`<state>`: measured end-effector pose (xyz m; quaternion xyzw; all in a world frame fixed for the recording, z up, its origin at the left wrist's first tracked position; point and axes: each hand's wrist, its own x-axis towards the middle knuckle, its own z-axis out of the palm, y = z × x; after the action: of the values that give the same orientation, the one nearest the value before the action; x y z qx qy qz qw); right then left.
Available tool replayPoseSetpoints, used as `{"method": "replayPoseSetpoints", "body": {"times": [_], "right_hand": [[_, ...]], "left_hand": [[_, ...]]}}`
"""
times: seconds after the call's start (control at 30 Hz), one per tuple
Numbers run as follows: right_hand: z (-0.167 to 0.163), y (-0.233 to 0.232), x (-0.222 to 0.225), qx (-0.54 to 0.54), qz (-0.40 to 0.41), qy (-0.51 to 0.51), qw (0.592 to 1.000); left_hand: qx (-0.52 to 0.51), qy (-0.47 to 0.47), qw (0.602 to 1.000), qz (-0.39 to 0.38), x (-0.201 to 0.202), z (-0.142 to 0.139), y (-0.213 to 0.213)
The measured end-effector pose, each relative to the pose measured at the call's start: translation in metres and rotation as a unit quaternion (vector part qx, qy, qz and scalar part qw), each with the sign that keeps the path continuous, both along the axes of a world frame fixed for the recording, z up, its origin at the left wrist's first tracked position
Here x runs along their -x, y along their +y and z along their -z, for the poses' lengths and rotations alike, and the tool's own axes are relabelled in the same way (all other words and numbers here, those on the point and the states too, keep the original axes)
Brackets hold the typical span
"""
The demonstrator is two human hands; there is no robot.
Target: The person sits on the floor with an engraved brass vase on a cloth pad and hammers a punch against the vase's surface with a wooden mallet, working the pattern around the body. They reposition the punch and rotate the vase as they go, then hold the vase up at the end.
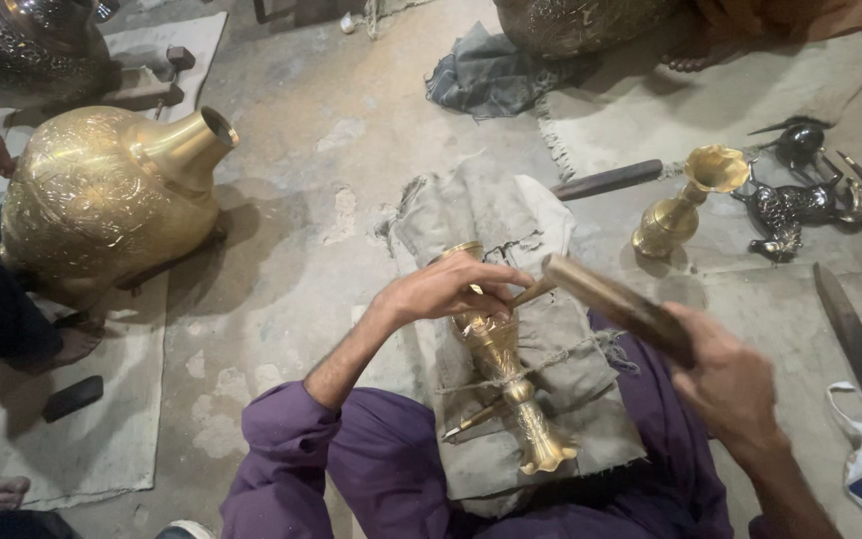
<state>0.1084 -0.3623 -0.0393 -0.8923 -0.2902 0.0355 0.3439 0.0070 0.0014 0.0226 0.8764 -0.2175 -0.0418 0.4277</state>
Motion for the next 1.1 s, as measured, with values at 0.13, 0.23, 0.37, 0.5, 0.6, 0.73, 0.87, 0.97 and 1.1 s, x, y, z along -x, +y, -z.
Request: {"method": "replayPoseSetpoints", "body": {"times": [0.13, 0.23, 0.37, 0.5, 0.6, 0.73, 0.87, 0.97, 1.1], "right_hand": [[0.001, 0.008, 0.001, -0.232, -0.063, 0.042, 0.970], [0.002, 0.007, 0.000, -0.013, -0.010, -0.003, 1.000], [0.000, 0.008, -0.002, -0.221, -0.014, 0.054, 0.974], [-0.013, 0.007, -0.005, 0.051, -0.019, -0.067, 0.996], [-0.022, 0.006, -0.005, 0.115, 0.014, -0.117, 0.986], [-0.021, 0.006, -0.004, 0.051, 0.031, -0.106, 0.993], [-0.013, 0.009, -0.012, -0.258, -0.074, 0.104, 0.958], [-0.011, 0.005, -0.019, 0.171, -0.028, -0.059, 0.983], [-0.011, 0.005, -0.023, -0.114, -0.038, -0.013, 0.993]], "left_hand": [[0.001, -0.016, 1.000, -0.014, 0.002, -0.001, 0.000], [0.010, -0.009, 1.000, -0.012, 0.002, -0.002, -0.001], [-0.003, -0.026, 0.999, -0.036, 0.006, -0.001, 0.001], [0.024, -0.021, 0.999, -0.024, 0.005, 0.000, 0.003], [0.015, -0.018, 1.000, -0.019, 0.000, 0.000, 0.004], [0.027, 0.000, 1.000, -0.013, -0.001, 0.002, 0.003], [0.048, 0.009, 0.999, -0.004, 0.001, 0.003, 0.005], [0.050, 0.012, 0.999, -0.012, 0.001, 0.004, 0.004], [0.031, -0.007, 0.999, -0.043, 0.005, 0.005, 0.004]]}}
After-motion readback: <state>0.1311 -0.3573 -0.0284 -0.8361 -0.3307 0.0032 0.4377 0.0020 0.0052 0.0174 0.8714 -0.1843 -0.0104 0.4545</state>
